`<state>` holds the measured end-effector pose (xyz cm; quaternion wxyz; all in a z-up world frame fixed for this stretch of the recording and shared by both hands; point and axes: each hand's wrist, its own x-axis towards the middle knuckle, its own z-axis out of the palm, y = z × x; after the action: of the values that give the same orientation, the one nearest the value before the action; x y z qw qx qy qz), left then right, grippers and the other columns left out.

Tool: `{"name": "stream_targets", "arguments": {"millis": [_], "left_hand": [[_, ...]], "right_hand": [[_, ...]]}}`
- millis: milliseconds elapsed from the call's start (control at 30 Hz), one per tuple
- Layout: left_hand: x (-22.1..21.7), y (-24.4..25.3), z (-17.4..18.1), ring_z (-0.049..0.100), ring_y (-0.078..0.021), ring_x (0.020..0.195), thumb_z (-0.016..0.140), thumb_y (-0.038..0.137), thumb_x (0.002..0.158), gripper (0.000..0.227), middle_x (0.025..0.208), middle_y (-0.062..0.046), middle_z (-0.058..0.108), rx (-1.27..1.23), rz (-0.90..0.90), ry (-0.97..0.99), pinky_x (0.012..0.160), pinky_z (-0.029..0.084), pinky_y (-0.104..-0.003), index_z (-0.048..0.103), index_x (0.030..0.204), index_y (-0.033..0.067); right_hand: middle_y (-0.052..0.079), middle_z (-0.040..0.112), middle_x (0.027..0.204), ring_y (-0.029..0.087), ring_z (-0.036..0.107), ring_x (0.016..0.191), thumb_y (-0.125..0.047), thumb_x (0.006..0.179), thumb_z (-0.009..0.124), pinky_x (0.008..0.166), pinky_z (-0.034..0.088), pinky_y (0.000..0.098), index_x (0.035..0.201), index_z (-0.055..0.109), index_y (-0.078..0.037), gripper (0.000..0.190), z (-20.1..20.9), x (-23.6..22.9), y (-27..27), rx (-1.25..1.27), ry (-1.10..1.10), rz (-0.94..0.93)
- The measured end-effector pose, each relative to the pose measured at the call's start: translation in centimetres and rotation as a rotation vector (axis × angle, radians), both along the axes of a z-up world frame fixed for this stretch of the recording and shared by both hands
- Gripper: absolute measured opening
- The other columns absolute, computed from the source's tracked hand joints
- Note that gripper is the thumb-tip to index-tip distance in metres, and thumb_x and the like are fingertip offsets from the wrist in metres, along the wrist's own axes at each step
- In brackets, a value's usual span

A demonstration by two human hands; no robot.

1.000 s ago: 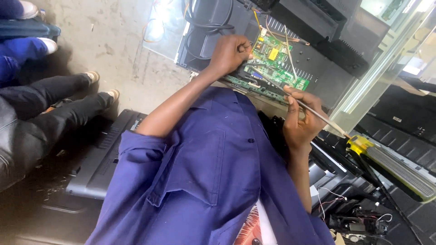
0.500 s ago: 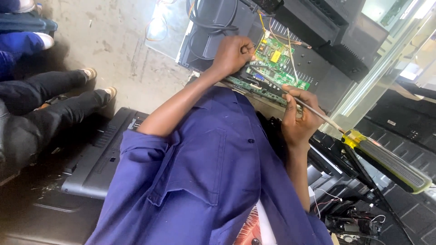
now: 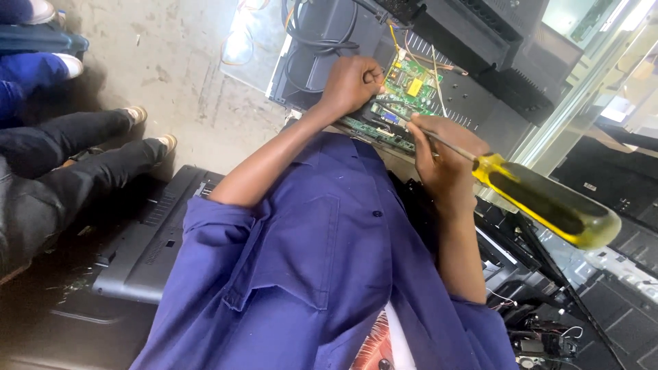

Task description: Repairing a television by working on the internal circuitry and then reassembling the back casing.

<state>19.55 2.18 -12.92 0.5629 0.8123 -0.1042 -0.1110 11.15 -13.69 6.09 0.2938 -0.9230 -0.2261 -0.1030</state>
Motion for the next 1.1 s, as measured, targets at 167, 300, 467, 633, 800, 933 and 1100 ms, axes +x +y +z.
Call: {"name": "stream_targets", "arguments": {"millis": [167, 300, 467, 633, 800, 933, 1100], "left_hand": [[0.1, 0.0, -0.1, 0.063, -0.0044, 0.056, 0.085, 0.009, 0.069, 0.018, 0.059, 0.006, 0.068, -0.005, 0.0, 0.011, 0.051, 0.047, -0.026, 0.07, 0.065, 0.0174], [0.2, -0.1, -0.1, 0.062, -0.005, 0.055, 0.086, 0.01, 0.069, 0.019, 0.058, 0.007, 0.068, 0.005, 0.0, 0.004, 0.052, 0.048, -0.027, 0.07, 0.065, 0.0178], [0.2, -0.3, -0.5, 0.065, -0.005, 0.056, 0.085, 0.009, 0.069, 0.017, 0.06, 0.006, 0.07, 0.028, 0.004, -0.015, 0.052, 0.051, -0.026, 0.071, 0.065, 0.0186], [0.1, -0.2, -0.3, 0.063, -0.0044, 0.055, 0.086, 0.01, 0.069, 0.018, 0.058, 0.007, 0.069, 0.026, 0.005, -0.009, 0.054, 0.051, -0.026, 0.071, 0.064, 0.0186], [0.1, -0.2, -0.3, 0.062, -0.0046, 0.056, 0.087, 0.011, 0.069, 0.018, 0.06, 0.007, 0.069, 0.044, -0.004, 0.014, 0.052, 0.049, -0.026, 0.071, 0.065, 0.0183], [0.2, -0.2, 0.2, 0.063, -0.0039, 0.056, 0.084, 0.008, 0.073, 0.017, 0.061, 0.005, 0.071, 0.011, -0.007, 0.0, 0.051, 0.051, -0.023, 0.071, 0.066, 0.0161], [0.3, -0.1, -0.1, 0.065, -0.0047, 0.058, 0.084, 0.009, 0.073, 0.016, 0.063, 0.005, 0.072, 0.029, -0.019, -0.011, 0.05, 0.049, -0.023, 0.071, 0.066, 0.0161]], "right_hand": [[-0.003, 0.042, 0.07, 0.013, 0.043, 0.06, -0.051, 0.113, 0.059, 0.057, 0.03, 0.0301, 0.078, 0.045, -0.024, 0.047, -0.2, -0.3, -0.4, -0.862, -0.112, -0.122], [0.002, 0.034, 0.06, 0.018, 0.038, 0.054, -0.031, 0.111, 0.069, 0.051, 0.021, 0.0356, 0.064, 0.037, -0.013, 0.059, 0.8, 1.2, 0.3, -0.476, 0.065, -0.11], [0.004, 0.026, 0.057, 0.018, 0.021, 0.053, -0.004, 0.106, 0.066, 0.052, 0.014, 0.0358, 0.062, 0.033, -0.009, 0.055, 1.3, 2.1, 1.1, -0.157, 0.07, -0.03], [-0.002, 0.048, 0.073, 0.016, 0.047, 0.064, -0.046, 0.111, 0.058, 0.057, 0.027, 0.0343, 0.082, 0.046, -0.016, 0.044, 2.1, 2.3, 0.8, -0.538, 0.113, -0.038], [0.007, 0.065, 0.091, 0.029, 0.064, 0.082, -0.019, 0.106, 0.055, 0.068, 0.042, 0.0433, 0.104, 0.06, -0.01, 0.011, 2.3, 1.8, 0.1, -0.344, 0.341, 0.032], [0.003, 0.049, 0.065, 0.017, 0.042, 0.052, -0.016, 0.103, 0.07, 0.047, 0.03, 0.0323, 0.078, 0.052, -0.01, 0.031, 0.1, 1.7, 0.1, -0.351, -0.038, 0.019], [0.004, 0.028, 0.055, 0.019, 0.021, 0.048, -0.001, 0.1, 0.065, 0.048, 0.014, 0.035, 0.061, 0.032, -0.009, 0.052, -0.1, 1.9, 0.8, -0.118, -0.063, -0.025]]}}
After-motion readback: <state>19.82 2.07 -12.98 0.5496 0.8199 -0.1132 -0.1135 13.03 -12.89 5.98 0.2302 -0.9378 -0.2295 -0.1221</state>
